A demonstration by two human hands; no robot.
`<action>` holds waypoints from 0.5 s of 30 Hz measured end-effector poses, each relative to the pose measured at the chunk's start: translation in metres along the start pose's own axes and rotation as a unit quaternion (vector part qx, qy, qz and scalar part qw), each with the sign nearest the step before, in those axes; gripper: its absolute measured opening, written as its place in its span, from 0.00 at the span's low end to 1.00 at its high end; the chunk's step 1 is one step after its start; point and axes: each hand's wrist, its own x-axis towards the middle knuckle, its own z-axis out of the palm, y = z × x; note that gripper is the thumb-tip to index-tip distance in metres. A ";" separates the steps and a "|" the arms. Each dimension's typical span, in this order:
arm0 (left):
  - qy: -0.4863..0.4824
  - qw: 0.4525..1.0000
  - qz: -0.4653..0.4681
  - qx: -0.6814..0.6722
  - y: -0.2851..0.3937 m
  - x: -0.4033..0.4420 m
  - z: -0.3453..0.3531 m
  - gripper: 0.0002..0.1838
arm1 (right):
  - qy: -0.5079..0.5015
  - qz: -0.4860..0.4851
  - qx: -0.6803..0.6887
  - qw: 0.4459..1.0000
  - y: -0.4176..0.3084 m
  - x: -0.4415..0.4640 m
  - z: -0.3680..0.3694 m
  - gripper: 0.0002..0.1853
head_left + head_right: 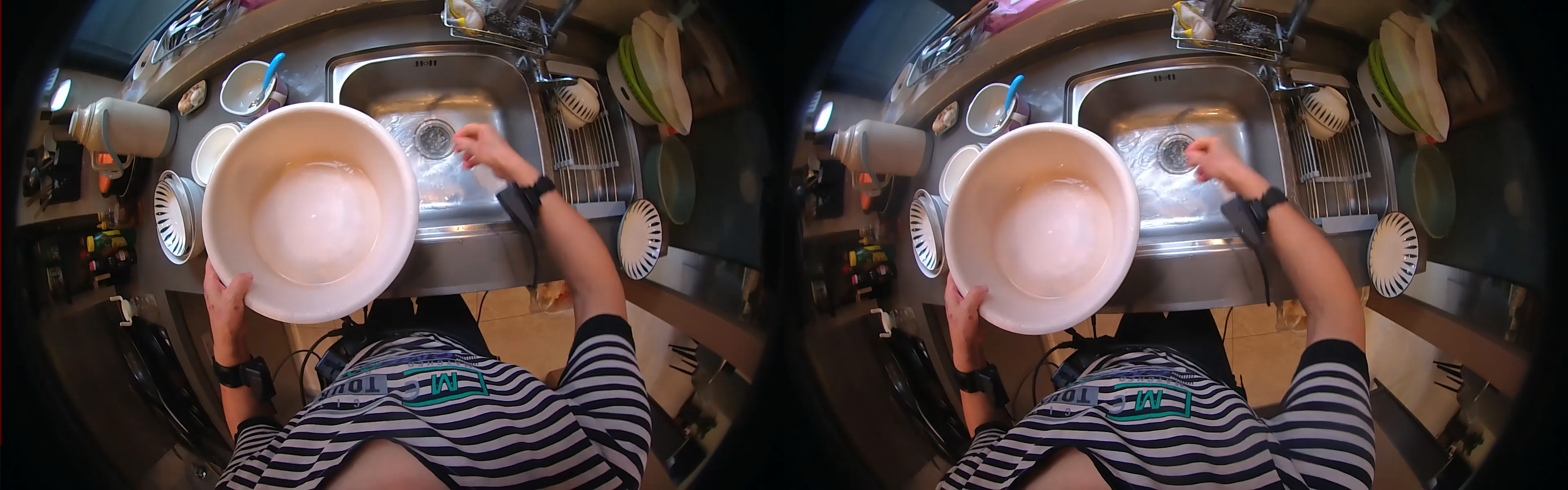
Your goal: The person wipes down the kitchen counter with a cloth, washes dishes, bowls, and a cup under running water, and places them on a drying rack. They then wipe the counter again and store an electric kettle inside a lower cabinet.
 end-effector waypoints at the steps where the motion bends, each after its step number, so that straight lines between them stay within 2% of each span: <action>1: 0.003 1.000 0.002 -0.004 -0.002 -0.001 -0.001 0.29 | 0.076 0.043 -0.046 0.995 0.013 0.023 -0.013 0.06; 4: 0.013 0.999 -0.007 0.042 0.002 -0.004 0.000 0.29 | 0.068 0.042 -0.275 0.958 0.039 0.066 -0.031 0.06; 7: 0.025 0.998 -0.011 0.056 0.007 -0.010 0.003 0.30 | -0.006 -0.166 -0.408 0.898 0.073 0.104 -0.015 0.11; 8: 0.031 0.998 -0.015 0.048 0.008 -0.013 0.005 0.30 | -0.029 -0.146 -0.406 0.902 0.068 0.104 -0.004 0.14; 11: 0.042 0.998 -0.024 0.036 0.009 -0.022 0.007 0.31 | -0.004 -0.140 -0.406 0.903 0.077 0.119 0.026 0.15; 12: 0.043 0.998 -0.027 0.039 0.008 -0.024 0.006 0.31 | 0.007 -0.168 -0.440 0.882 0.088 0.130 0.032 0.13; 15: 0.043 0.998 -0.037 0.039 0.010 -0.022 0.012 0.31 | 0.078 -0.042 -0.438 0.895 0.120 0.162 0.035 0.12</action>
